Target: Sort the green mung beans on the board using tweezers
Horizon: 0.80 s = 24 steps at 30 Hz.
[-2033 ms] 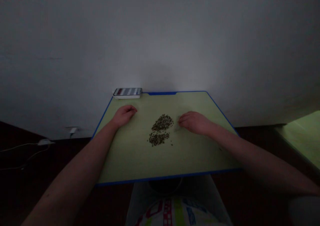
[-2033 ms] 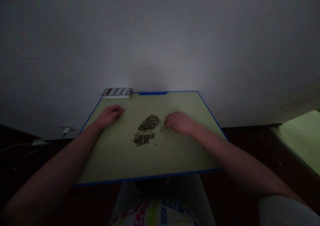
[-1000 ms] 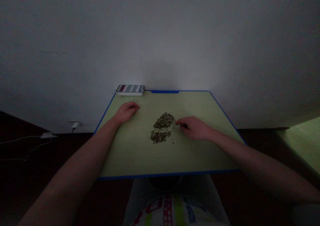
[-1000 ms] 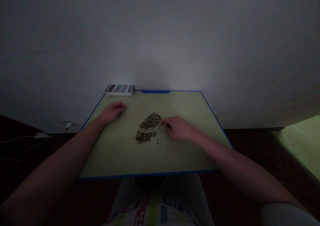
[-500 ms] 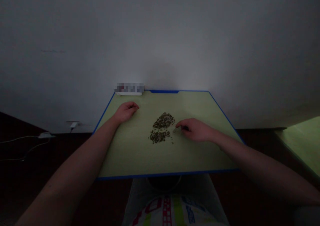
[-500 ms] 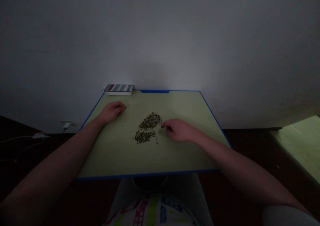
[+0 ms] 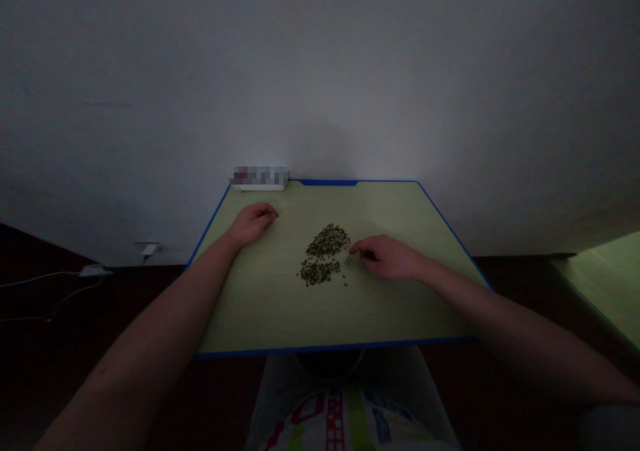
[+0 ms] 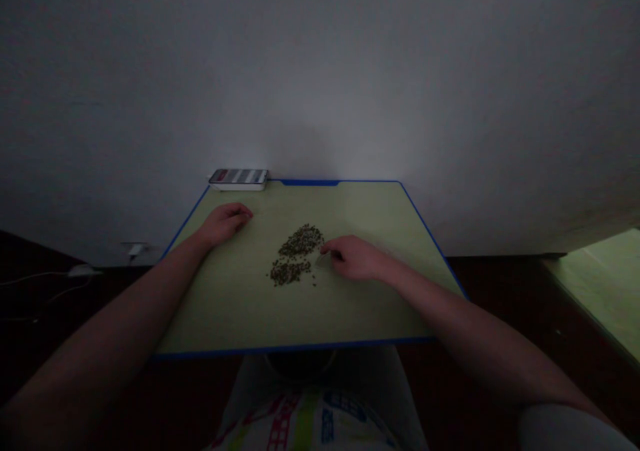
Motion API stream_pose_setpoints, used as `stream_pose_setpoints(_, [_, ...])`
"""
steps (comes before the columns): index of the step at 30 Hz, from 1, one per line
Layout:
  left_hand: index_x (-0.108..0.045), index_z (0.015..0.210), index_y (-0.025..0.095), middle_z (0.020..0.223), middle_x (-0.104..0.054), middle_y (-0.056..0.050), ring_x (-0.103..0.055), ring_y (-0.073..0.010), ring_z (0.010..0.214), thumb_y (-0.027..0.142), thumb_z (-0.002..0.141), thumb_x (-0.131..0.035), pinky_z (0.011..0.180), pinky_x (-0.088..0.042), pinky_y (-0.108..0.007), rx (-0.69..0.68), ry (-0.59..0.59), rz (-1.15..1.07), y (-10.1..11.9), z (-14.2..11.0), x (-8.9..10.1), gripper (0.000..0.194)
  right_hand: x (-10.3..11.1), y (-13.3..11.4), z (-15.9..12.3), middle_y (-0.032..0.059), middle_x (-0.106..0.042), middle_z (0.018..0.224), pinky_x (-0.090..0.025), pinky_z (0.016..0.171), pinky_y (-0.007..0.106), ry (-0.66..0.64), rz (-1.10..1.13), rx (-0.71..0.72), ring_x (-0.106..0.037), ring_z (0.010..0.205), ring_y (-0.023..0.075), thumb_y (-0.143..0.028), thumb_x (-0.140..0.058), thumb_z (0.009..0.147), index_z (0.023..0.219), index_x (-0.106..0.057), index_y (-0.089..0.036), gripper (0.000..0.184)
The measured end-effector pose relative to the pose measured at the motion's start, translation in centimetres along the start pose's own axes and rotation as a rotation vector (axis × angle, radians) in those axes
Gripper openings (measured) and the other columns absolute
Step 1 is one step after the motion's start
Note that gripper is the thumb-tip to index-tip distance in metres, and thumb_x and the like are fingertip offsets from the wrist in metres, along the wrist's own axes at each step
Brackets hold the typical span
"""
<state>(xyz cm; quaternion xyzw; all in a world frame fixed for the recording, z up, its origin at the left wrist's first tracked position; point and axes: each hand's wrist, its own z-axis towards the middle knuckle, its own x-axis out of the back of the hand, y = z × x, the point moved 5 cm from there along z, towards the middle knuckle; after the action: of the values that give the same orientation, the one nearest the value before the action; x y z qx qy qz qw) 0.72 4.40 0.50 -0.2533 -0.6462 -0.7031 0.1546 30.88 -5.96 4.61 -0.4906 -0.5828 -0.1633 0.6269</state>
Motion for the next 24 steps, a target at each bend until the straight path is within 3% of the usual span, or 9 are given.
stream_pose_setpoints(10, [-0.063,0.080,0.017,0.059,-0.051,0.002,-0.045,-0.0127,0.059,0.035,0.068,-0.053,0.058,-0.037,-0.025,-0.031,-0.009,0.034,-0.2,0.2,0.0,0.024,-1.4,-0.4,-3.1,0.0068,-0.071,0.083,-0.040,0.063,0.025,0.055,0.045,-0.064,-0.061,0.069,0.0165,-0.012,-0.049,0.077,0.113,-0.067,-0.012,0.041])
stream_pose_setpoints(24, [-0.064,0.079,0.017,0.063,-0.056,0.001,-0.049,-0.0140,0.063,0.036,0.070,-0.052,0.062,-0.039,-0.027,-0.049,0.014,0.052,-0.3,0.2,0.1,0.025,-2.2,-3.1,-1.2,0.0070,-0.072,0.085,-0.038,0.064,0.026,0.014,0.041,0.008,-0.062,0.071,0.0173,-0.012,-0.050,0.076,0.102,-0.070,-0.016,0.033])
